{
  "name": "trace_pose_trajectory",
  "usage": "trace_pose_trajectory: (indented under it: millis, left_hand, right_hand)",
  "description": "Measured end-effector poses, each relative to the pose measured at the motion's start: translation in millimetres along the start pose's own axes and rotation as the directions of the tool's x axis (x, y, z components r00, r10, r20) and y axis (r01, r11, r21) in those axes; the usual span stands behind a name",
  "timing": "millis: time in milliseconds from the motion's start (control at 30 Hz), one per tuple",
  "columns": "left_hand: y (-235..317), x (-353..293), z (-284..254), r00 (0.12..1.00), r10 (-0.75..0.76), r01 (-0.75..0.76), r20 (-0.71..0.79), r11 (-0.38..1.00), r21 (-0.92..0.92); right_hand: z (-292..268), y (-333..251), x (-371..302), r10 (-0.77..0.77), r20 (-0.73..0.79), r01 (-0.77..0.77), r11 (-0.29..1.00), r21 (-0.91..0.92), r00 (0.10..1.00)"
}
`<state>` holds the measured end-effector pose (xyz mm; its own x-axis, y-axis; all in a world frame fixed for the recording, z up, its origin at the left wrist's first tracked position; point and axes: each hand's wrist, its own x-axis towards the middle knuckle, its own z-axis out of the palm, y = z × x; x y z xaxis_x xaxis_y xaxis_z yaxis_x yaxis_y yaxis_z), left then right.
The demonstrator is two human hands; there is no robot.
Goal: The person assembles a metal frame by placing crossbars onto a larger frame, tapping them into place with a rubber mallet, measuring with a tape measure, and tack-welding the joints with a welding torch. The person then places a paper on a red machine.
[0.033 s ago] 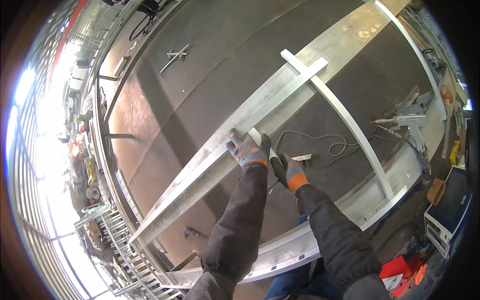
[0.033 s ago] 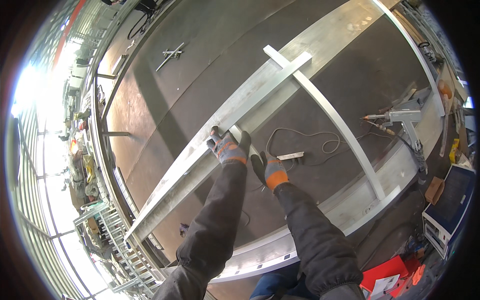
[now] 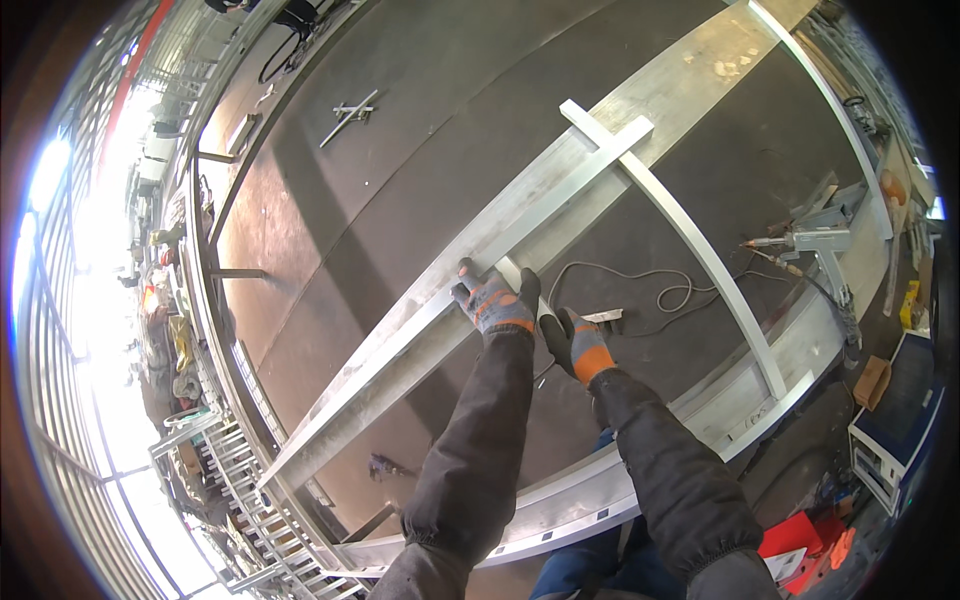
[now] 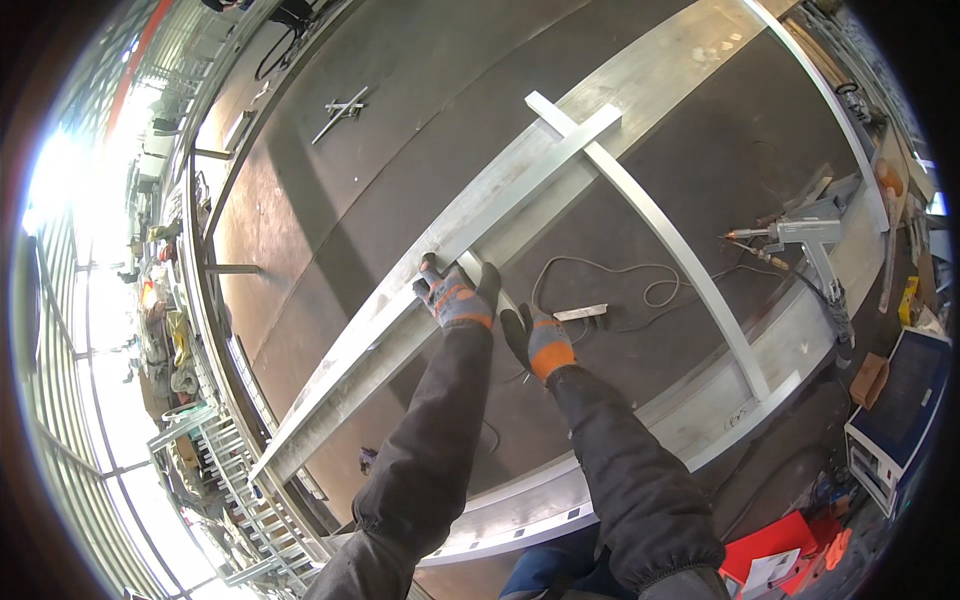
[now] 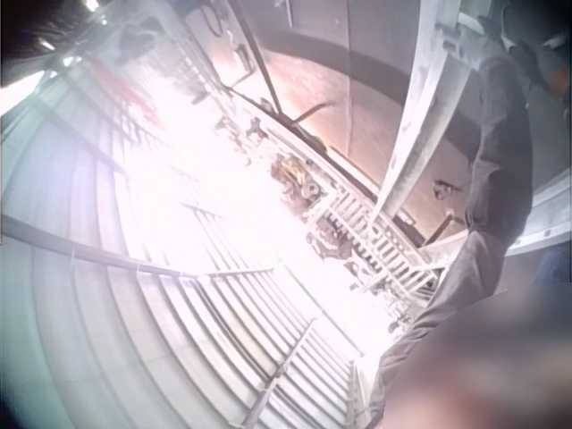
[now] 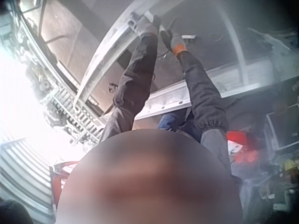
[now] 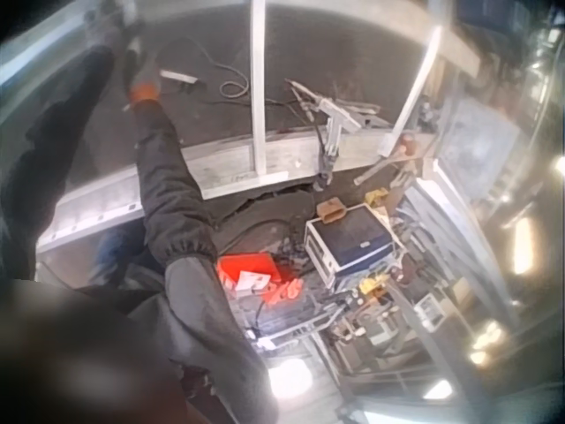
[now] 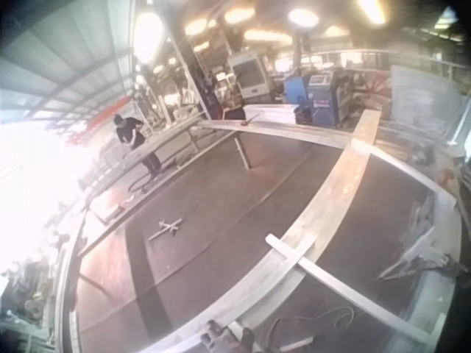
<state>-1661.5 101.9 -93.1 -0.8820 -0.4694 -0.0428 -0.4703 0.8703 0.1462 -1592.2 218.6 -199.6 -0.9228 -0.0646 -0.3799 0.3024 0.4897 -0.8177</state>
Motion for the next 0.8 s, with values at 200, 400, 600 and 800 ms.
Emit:
trace_pose_trajectory:
  millis: [200,400,600,800]
  left_hand:
    - [-1.2,-0.8,7.5,1.000,-0.021,0.020,-0.019,1.000,-0.008]
    - [-4.6,-1.5,8.2,0.999,-0.005,0.005,-0.039,1.000,-0.006]
    - [-4.2,-0.2,4.8,0.999,-0.026,0.026,0.023,0.999,0.026]
    - [-1.2,0.5,3.4,1.000,-0.023,0.024,-0.014,0.999,0.032]
  right_hand:
    - [-3.0,-2.0,0.0,-0.131,-0.014,0.131,0.990,0.045,0.991]
    - [-5.5,-11.6,0.0,-0.021,0.067,0.010,0.987,0.158,0.997]
    - [-11.9,-18.8,2.0,-0.001,0.128,-0.024,0.979,0.201,0.992]
    - [-8.4,-14.7,6.5,-0.011,0.134,-0.011,0.986,0.168,0.991]
